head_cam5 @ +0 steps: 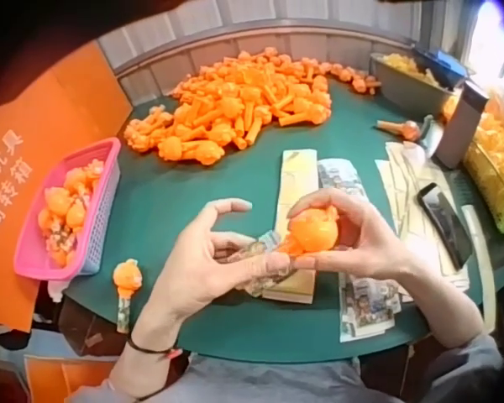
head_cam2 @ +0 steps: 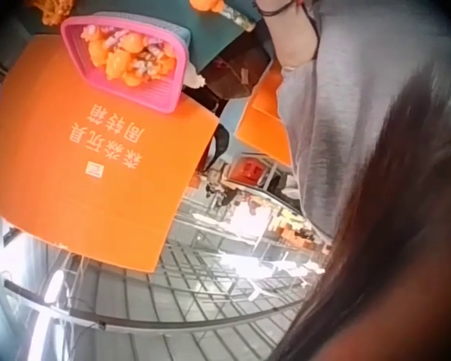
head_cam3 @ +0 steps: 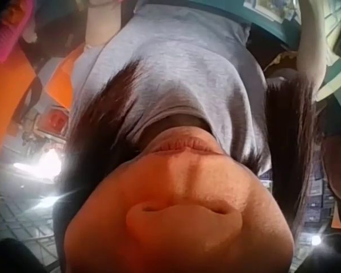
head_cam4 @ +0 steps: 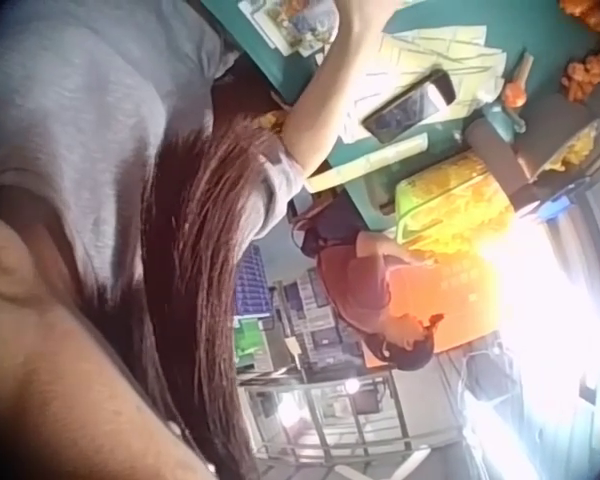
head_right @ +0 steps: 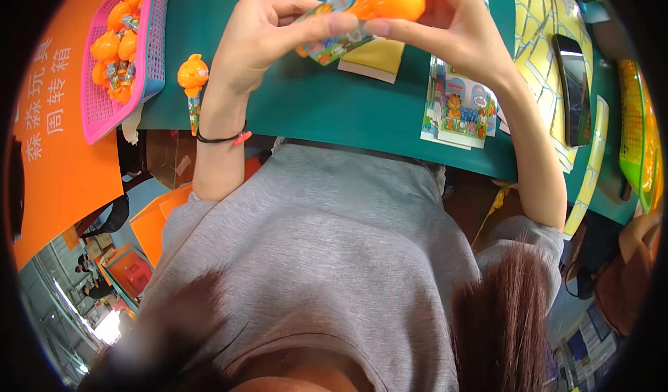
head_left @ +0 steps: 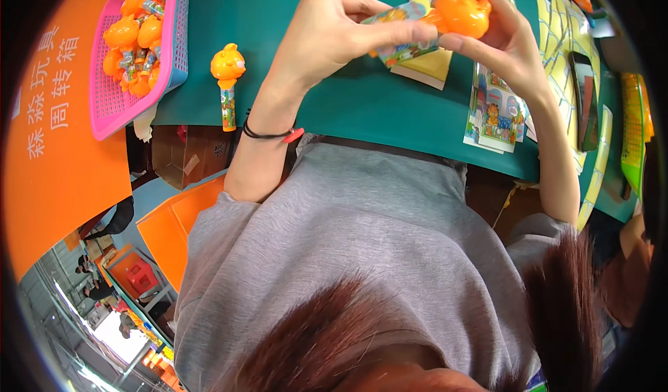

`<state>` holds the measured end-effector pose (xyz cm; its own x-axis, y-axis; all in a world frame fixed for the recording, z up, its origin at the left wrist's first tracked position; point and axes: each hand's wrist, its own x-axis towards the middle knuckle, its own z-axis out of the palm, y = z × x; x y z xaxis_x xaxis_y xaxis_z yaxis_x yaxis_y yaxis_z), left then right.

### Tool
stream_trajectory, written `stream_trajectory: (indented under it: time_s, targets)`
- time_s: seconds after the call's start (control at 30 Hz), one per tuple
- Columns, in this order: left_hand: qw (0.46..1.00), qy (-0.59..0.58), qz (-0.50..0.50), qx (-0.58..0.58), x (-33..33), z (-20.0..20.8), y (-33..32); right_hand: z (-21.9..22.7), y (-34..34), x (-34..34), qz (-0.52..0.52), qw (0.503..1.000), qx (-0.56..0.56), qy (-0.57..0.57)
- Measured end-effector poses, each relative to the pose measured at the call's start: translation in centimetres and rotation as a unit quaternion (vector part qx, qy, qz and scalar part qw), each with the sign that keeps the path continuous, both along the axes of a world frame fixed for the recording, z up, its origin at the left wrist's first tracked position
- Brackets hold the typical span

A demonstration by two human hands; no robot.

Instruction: The recorder is packaging small orange toys into plastic bags and sealing them with stickers.

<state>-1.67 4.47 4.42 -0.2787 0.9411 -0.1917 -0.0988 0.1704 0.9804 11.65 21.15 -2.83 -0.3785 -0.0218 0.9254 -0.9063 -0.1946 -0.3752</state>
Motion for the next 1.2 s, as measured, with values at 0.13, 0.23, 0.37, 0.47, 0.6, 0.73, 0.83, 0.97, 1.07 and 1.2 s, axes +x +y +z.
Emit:
stream_trajectory:
  time_s: [0.13, 0.23, 0.37, 0.47, 0.6, 0.73, 0.83, 0.97, 1.07, 1.2]
  targets:
    - [0.967, 0.003, 0.171, 0.186, -0.1, -3.2, -1.3, 2.6, -1.7, 4.3, -0.379, 0.819, -0.009, -0.43]
    - [0.964, 0.01, 0.192, 0.185, 1.2, -3.8, -2.2, 3.1, -2.7, 4.1, -0.409, 0.795, -0.054, -0.445]
    - [0.956, 0.013, 0.205, 0.211, 1.9, -4.5, -1.5, 3.7, -4.0, 3.7, -0.385, 0.806, -0.064, -0.444]
    - [0.943, 0.044, 0.241, 0.223, 1.9, -5.0, -1.2, 3.5, -4.2, 3.6, -0.371, 0.803, -0.074, -0.461]
    - [0.934, 0.113, 0.258, 0.222, 2.2, -4.5, -1.3, 3.7, -4.5, 3.8, -0.325, 0.782, -0.145, -0.512]
    - [0.91, 0.172, 0.276, 0.256, 2.0, -4.8, -1.0, 4.0, -4.7, 3.9, -0.275, 0.77, -0.202, -0.539]
    - [0.904, 0.199, 0.28, 0.253, 1.8, -4.8, -0.7, 3.9, -4.8, 3.8, -0.259, 0.766, -0.22, -0.545]
    - [0.912, 0.19, 0.266, 0.248, 1.9, -4.5, -0.5, 4.1, -5.4, 3.5, -0.301, 0.777, -0.189, -0.52]
    - [0.908, 0.214, 0.259, 0.249, 2.0, -4.3, -0.6, 4.2, -5.7, 3.4, -0.316, 0.778, -0.177, -0.514]
    - [0.913, 0.203, 0.247, 0.254, 2.5, -4.0, -0.5, 3.8, -5.4, 3.3, -0.337, 0.758, -0.158, -0.535]
